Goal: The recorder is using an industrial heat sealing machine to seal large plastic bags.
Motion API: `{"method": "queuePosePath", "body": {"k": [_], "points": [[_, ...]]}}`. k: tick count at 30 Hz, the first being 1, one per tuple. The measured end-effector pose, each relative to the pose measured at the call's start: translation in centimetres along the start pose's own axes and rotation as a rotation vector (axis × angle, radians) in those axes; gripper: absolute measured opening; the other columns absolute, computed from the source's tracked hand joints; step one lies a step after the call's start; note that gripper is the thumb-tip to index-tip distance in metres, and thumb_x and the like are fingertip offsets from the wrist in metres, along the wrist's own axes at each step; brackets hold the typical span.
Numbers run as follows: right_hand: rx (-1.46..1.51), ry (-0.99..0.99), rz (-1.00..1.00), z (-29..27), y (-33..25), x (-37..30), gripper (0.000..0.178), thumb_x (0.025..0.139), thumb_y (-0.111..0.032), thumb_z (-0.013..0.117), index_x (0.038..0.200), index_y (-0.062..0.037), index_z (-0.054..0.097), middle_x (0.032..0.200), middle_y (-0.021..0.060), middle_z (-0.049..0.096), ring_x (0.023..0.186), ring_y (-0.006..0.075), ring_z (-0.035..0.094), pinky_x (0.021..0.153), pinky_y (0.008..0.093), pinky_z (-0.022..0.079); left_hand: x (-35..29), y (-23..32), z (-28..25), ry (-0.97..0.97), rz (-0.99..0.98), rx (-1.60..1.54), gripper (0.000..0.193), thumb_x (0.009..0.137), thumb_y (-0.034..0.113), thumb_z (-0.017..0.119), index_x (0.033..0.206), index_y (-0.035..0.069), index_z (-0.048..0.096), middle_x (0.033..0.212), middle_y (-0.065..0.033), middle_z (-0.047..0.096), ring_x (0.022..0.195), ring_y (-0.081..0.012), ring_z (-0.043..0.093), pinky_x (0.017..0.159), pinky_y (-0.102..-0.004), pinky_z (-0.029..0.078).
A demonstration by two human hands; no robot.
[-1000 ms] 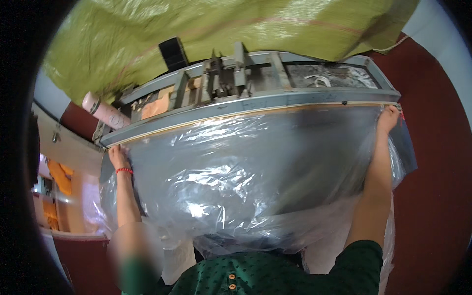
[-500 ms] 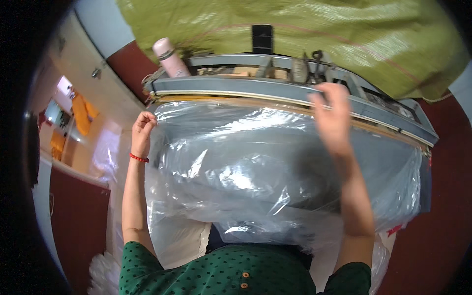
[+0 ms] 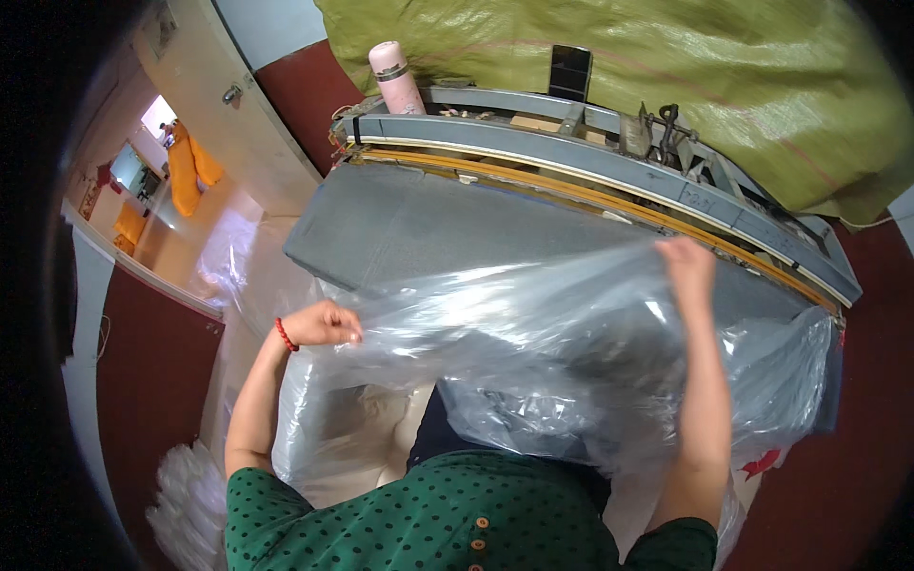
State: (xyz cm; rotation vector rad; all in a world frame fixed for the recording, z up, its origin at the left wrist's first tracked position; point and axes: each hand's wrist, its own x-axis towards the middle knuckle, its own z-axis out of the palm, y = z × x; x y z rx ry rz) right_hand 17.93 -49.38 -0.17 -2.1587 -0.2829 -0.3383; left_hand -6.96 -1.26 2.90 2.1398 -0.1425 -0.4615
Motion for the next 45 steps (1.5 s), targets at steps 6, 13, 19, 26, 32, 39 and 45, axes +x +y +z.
{"method": "queuePosePath", "body": {"k": [6, 13, 19, 26, 32, 39, 45], "points": [[-0.583, 0.602, 0.259, -23.6, 17.5, -5.9, 0.027, 0.075, -0.029, 0.060, 0.082, -0.0028, 0.065, 0.079, 0.0109, 0.064, 0.072, 0.0196, 0.060, 0.068, 0.0318, 0.044, -1.8, -10.0, -4.3, -0.174, -0.334, 0.700, 0.016, 0.071, 0.021, 0.060, 0.082, 0.009, 0.062, 0.079, -0.0108, 0.062, 0.071, -0.0256, 0.058, 0.065, -0.0347, 0.046], [-0.840, 0.756, 0.506, -37.1, 21.3, -13.1, 0.037, 0.078, -0.038, 0.053, 0.092, -0.0050, 0.063, 0.087, 0.0166, 0.061, 0.081, 0.0310, 0.058, 0.072, 0.0377, 0.043, 2.9, -5.4, -16.9, 1.441, 0.014, 0.887, 0.016, 0.072, 0.003, 0.053, 0.088, 0.001, 0.055, 0.081, -0.0135, 0.061, 0.080, -0.0263, 0.059, 0.069, -0.0339, 0.044], [-0.870, 0.602, 0.626, -36.3, 25.5, -11.4, 0.027, 0.075, -0.025, 0.053, 0.090, -0.0057, 0.063, 0.091, 0.0183, 0.060, 0.085, 0.0338, 0.057, 0.072, 0.0390, 0.044, 12.5, -12.9, -13.7, 0.872, -0.057, 0.303, 0.042, 0.081, 0.026, 0.056, 0.117, 0.007, 0.045, 0.118, -0.0131, 0.049, 0.111, -0.0287, 0.044, 0.091, -0.0319, 0.035], [-1.093, 0.692, 0.885, -32.8, 22.2, -11.0, 0.030, 0.077, -0.032, 0.053, 0.093, -0.0074, 0.057, 0.089, 0.0158, 0.061, 0.085, 0.0325, 0.058, 0.070, 0.0428, 0.046, 15.8, -14.3, -13.7, 0.837, -0.391, 0.832, 0.051, 0.086, 0.042, 0.040, 0.125, 0.009, 0.040, 0.132, -0.0142, 0.034, 0.122, -0.0268, 0.031, 0.100, -0.0333, 0.023], [-1.109, 0.651, 0.835, -30.8, 21.9, -8.3, 0.026, 0.081, -0.031, 0.050, 0.090, -0.0072, 0.055, 0.087, 0.0150, 0.062, 0.084, 0.0321, 0.059, 0.069, 0.0436, 0.047, 17.0, -8.1, -11.4, 1.238, 0.053, 0.443, 0.028, 0.082, 0.019, 0.055, 0.102, 0.000, 0.056, 0.105, -0.0109, 0.055, 0.090, -0.0204, 0.054, 0.081, -0.0291, 0.042], [-1.120, 0.705, 0.842, -32.9, 21.3, -10.5, 0.026, 0.081, -0.029, 0.049, 0.089, -0.0049, 0.055, 0.085, 0.0160, 0.062, 0.081, 0.0320, 0.060, 0.067, 0.0438, 0.047, 18.9, 19.6, 16.6, 0.098, 0.476, -0.018, 0.009, 0.073, 0.001, 0.058, 0.082, 0.003, 0.060, 0.088, -0.0055, 0.057, 0.082, -0.0149, 0.054, 0.071, -0.0262, 0.043], [-1.137, 0.695, 0.770, -31.7, 22.0, -10.0, 0.022, 0.081, -0.025, 0.049, 0.086, -0.0050, 0.055, 0.079, 0.0143, 0.063, 0.076, 0.0311, 0.061, 0.066, 0.0422, 0.048, 22.4, 25.7, 28.2, -0.022, 0.835, 0.154, 0.027, 0.075, 0.011, 0.062, 0.101, 0.003, 0.057, 0.097, -0.0078, 0.059, 0.083, -0.0162, 0.054, 0.068, -0.0252, 0.044]]}}
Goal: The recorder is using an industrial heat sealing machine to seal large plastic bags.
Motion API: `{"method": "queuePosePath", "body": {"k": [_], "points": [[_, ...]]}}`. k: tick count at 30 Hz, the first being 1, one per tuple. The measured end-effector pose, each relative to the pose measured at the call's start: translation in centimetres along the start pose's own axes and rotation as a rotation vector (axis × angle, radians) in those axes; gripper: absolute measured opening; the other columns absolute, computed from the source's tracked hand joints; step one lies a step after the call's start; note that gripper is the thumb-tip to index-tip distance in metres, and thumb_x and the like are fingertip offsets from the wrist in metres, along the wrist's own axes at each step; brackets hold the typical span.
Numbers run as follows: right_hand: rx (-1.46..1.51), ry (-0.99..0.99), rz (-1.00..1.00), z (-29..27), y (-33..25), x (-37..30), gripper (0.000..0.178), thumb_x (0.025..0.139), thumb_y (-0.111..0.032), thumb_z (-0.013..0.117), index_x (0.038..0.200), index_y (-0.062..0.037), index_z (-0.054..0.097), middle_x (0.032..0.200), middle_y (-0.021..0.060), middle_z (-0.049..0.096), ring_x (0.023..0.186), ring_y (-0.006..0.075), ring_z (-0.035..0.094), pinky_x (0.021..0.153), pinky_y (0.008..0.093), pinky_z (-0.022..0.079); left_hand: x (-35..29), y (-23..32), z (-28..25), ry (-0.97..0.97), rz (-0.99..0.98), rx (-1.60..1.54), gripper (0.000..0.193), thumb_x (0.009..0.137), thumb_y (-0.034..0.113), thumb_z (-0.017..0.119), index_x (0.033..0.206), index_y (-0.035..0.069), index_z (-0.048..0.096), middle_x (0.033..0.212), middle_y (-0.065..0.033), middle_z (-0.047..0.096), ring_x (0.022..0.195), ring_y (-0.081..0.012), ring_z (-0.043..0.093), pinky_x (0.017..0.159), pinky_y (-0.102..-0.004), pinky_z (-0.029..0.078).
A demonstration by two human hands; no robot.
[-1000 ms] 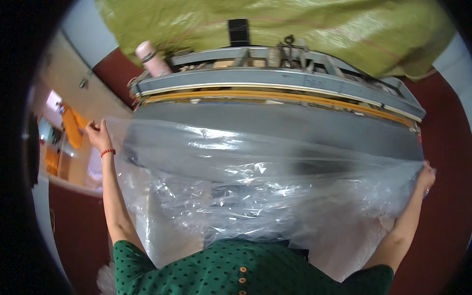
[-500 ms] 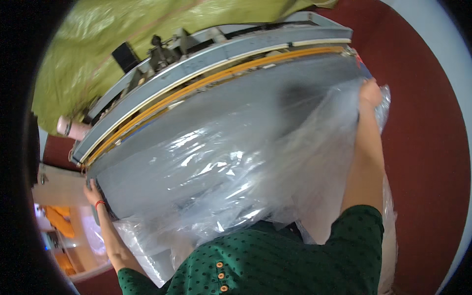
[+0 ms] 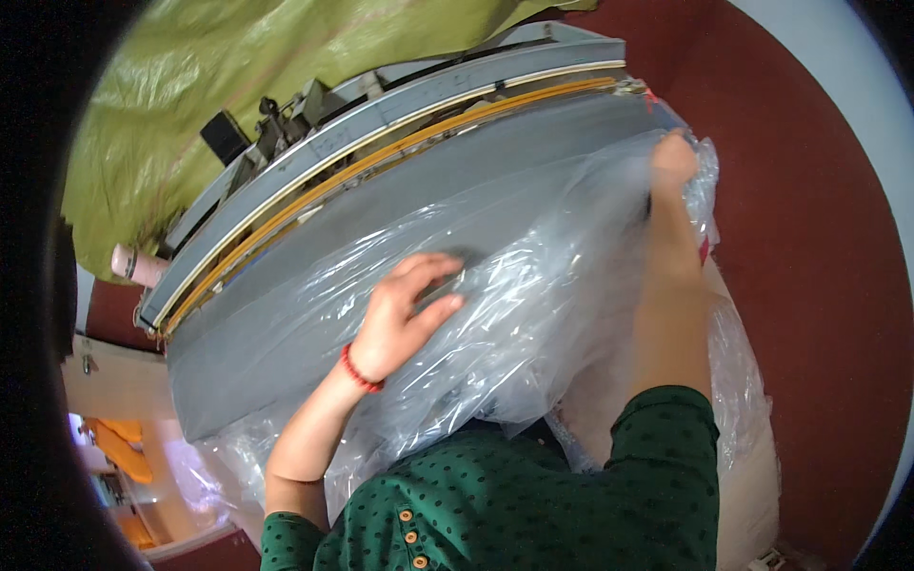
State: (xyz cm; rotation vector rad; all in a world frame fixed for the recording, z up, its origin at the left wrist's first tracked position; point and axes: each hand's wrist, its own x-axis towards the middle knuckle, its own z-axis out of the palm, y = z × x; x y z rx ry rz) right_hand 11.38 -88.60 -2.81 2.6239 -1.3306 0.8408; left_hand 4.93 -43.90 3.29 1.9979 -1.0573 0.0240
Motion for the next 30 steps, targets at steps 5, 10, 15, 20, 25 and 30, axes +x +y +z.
{"method": "queuePosePath", "body": {"k": [5, 10, 15, 20, 25, 30], "points": [[0.019, 0.006, -0.012, -0.4, 0.2, 0.1, 0.020, 0.080, -0.023, 0.049, 0.085, -0.0038, 0.054, 0.073, 0.0149, 0.062, 0.071, 0.0304, 0.062, 0.062, 0.0403, 0.049, 7.8, -2.1, 7.1, -0.049, -0.297, -0.216, 0.024, 0.079, 0.019, 0.056, 0.095, 0.001, 0.059, 0.087, -0.0119, 0.061, 0.076, -0.0219, 0.057, 0.070, -0.0309, 0.044], [0.015, 0.025, 0.007, 0.0, 0.7, 0.3, 0.019, 0.080, -0.021, 0.049, 0.085, -0.0041, 0.054, 0.072, 0.0147, 0.062, 0.069, 0.0289, 0.062, 0.060, 0.0399, 0.049, 12.9, -2.3, 10.3, -0.295, -0.403, -0.097, 0.015, 0.076, 0.014, 0.061, 0.080, 0.000, 0.060, 0.076, -0.0062, 0.062, 0.067, -0.0159, 0.057, 0.064, -0.0275, 0.044], [0.023, 0.025, 0.009, 0.0, -0.8, -0.1, 0.017, 0.081, -0.020, 0.047, 0.084, -0.0049, 0.054, 0.072, 0.0138, 0.063, 0.068, 0.0280, 0.062, 0.060, 0.0396, 0.049, 12.9, -2.7, 7.0, -0.157, -0.318, -1.165, 0.012, 0.079, 0.005, 0.053, 0.091, 0.005, 0.051, 0.074, -0.0028, 0.056, 0.068, -0.0161, 0.056, 0.079, -0.0339, 0.043], [0.024, 0.022, -0.021, -0.5, 0.6, 0.0, 0.019, 0.082, -0.022, 0.047, 0.086, -0.0044, 0.055, 0.073, 0.0140, 0.062, 0.070, 0.0290, 0.062, 0.061, 0.0406, 0.049, 5.0, -3.1, -2.1, 0.123, -0.123, -1.754, 0.030, 0.078, 0.006, 0.054, 0.106, 0.009, 0.045, 0.070, 0.0014, 0.047, 0.054, -0.0069, 0.043, 0.090, -0.0407, 0.036], [0.019, -0.042, -0.039, -1.2, 0.0, -0.3, 0.023, 0.084, -0.024, 0.046, 0.090, -0.0036, 0.054, 0.080, 0.0155, 0.062, 0.078, 0.0315, 0.061, 0.065, 0.0437, 0.047, -3.1, -5.9, -6.7, 0.441, -0.456, -1.153, 0.035, 0.074, -0.003, 0.053, 0.105, 0.008, 0.042, 0.070, -0.0014, 0.050, 0.052, -0.0093, 0.046, 0.055, -0.0245, 0.043], [0.028, -0.079, 0.010, -1.1, -0.5, -0.1, 0.023, 0.084, -0.027, 0.046, 0.093, -0.0074, 0.054, 0.085, 0.0167, 0.062, 0.081, 0.0322, 0.060, 0.066, 0.0441, 0.046, -6.8, -5.6, -5.3, 0.273, -0.627, -0.549, 0.036, 0.074, -0.008, 0.050, 0.104, 0.006, 0.036, 0.068, -0.0019, 0.052, 0.050, -0.0073, 0.045, 0.043, -0.0183, 0.036]]}}
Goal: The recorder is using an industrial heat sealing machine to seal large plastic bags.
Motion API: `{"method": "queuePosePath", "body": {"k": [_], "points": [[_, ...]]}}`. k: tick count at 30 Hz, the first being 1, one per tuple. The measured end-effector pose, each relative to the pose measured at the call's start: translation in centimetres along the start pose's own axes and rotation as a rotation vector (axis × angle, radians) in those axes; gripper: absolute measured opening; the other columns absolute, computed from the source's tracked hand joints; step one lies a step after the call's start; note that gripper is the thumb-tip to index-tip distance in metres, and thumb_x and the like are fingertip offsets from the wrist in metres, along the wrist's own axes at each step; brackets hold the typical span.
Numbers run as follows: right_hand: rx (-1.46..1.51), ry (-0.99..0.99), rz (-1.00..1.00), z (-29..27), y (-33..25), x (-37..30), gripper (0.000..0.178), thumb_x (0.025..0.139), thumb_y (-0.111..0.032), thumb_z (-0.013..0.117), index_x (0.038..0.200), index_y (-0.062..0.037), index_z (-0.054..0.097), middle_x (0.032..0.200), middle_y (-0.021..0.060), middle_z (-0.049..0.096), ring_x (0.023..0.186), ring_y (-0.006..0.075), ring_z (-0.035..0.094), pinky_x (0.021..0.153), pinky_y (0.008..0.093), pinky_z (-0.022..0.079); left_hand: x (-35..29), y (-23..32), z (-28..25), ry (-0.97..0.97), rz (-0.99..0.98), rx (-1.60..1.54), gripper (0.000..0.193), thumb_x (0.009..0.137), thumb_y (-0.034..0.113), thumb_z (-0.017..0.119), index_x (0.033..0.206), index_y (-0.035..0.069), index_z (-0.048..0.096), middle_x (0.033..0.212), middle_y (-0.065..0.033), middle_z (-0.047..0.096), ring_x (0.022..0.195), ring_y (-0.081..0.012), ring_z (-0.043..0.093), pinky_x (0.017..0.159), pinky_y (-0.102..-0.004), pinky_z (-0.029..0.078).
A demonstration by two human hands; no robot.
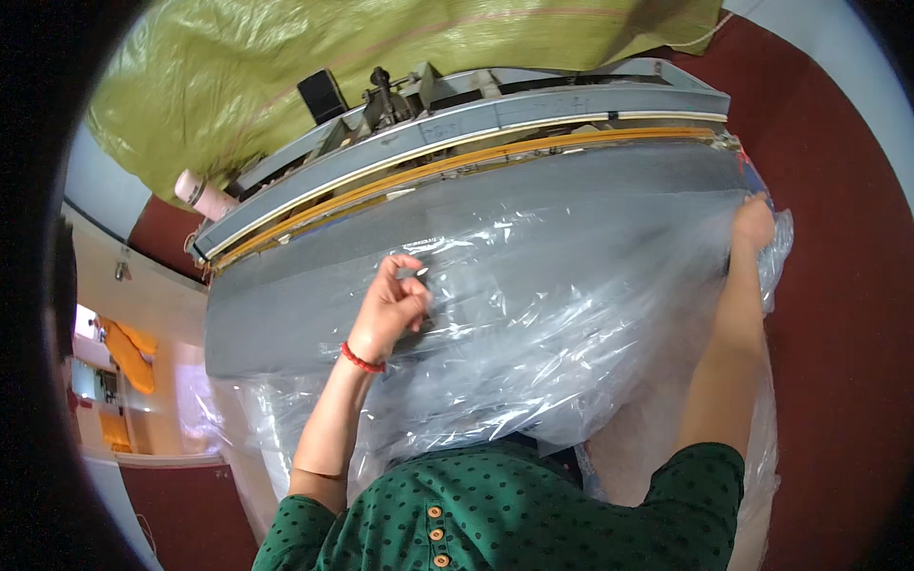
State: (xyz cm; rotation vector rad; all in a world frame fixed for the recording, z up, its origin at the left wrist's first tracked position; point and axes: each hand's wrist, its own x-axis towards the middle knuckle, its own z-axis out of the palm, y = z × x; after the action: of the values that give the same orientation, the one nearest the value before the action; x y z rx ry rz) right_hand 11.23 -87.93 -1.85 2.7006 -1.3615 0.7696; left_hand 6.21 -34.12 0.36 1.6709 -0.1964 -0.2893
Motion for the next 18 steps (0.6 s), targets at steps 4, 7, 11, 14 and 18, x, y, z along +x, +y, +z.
{"method": "queuePosePath", "body": {"k": [4, 7, 11, 14, 18], "points": [[-0.017, 0.007, -0.008, 0.2, 0.0, -0.1, 0.024, 0.084, -0.028, 0.046, 0.095, -0.0085, 0.054, 0.086, 0.0163, 0.062, 0.082, 0.0322, 0.060, 0.066, 0.0442, 0.046, -1.5, 1.0, 0.7, 0.003, 0.107, 0.626, 0.029, 0.073, 0.004, 0.061, 0.096, 0.003, 0.044, 0.061, -0.0056, 0.052, 0.051, -0.0153, 0.050, 0.047, -0.0272, 0.040], [-0.017, -0.006, 0.009, -0.2, -0.3, -0.3, 0.025, 0.083, -0.028, 0.046, 0.096, -0.0085, 0.054, 0.087, 0.0157, 0.061, 0.082, 0.0322, 0.060, 0.067, 0.0445, 0.046, -0.5, 2.8, -0.1, 0.206, 0.326, 0.872, 0.017, 0.072, 0.009, 0.062, 0.082, 0.001, 0.051, 0.062, -0.0091, 0.054, 0.053, -0.0226, 0.053, 0.051, -0.0321, 0.041], [0.067, 0.019, 0.000, 0.3, 0.4, 0.1, 0.023, 0.082, -0.027, 0.047, 0.093, -0.0088, 0.056, 0.088, 0.0155, 0.061, 0.085, 0.0320, 0.059, 0.068, 0.0422, 0.046, 4.3, 1.2, 0.4, 0.291, 0.711, 0.773, 0.019, 0.074, 0.018, 0.062, 0.067, 0.002, 0.056, 0.060, -0.0108, 0.056, 0.054, -0.0278, 0.054, 0.051, -0.0342, 0.041], [0.236, 0.061, 0.032, -0.1, 1.0, 0.0, 0.022, 0.081, -0.026, 0.050, 0.089, -0.0077, 0.059, 0.086, 0.0137, 0.062, 0.082, 0.0291, 0.059, 0.068, 0.0381, 0.046, 6.0, 0.3, 2.0, 0.415, 0.315, 0.963, 0.029, 0.073, 0.029, 0.061, 0.063, 0.003, 0.058, 0.057, -0.0132, 0.056, 0.054, -0.0308, 0.055, 0.051, -0.0372, 0.042], [0.779, 0.255, -0.084, 1.4, 6.0, 1.7, 0.024, 0.079, -0.026, 0.057, 0.086, -0.0034, 0.062, 0.079, 0.0075, 0.063, 0.071, 0.0175, 0.057, 0.067, 0.0294, 0.044, 6.7, -0.5, 2.5, 0.457, 0.229, 1.066, 0.032, 0.070, 0.035, 0.064, 0.062, 0.004, 0.059, 0.057, -0.0125, 0.057, 0.056, -0.0312, 0.055, 0.051, -0.0400, 0.043]]}}
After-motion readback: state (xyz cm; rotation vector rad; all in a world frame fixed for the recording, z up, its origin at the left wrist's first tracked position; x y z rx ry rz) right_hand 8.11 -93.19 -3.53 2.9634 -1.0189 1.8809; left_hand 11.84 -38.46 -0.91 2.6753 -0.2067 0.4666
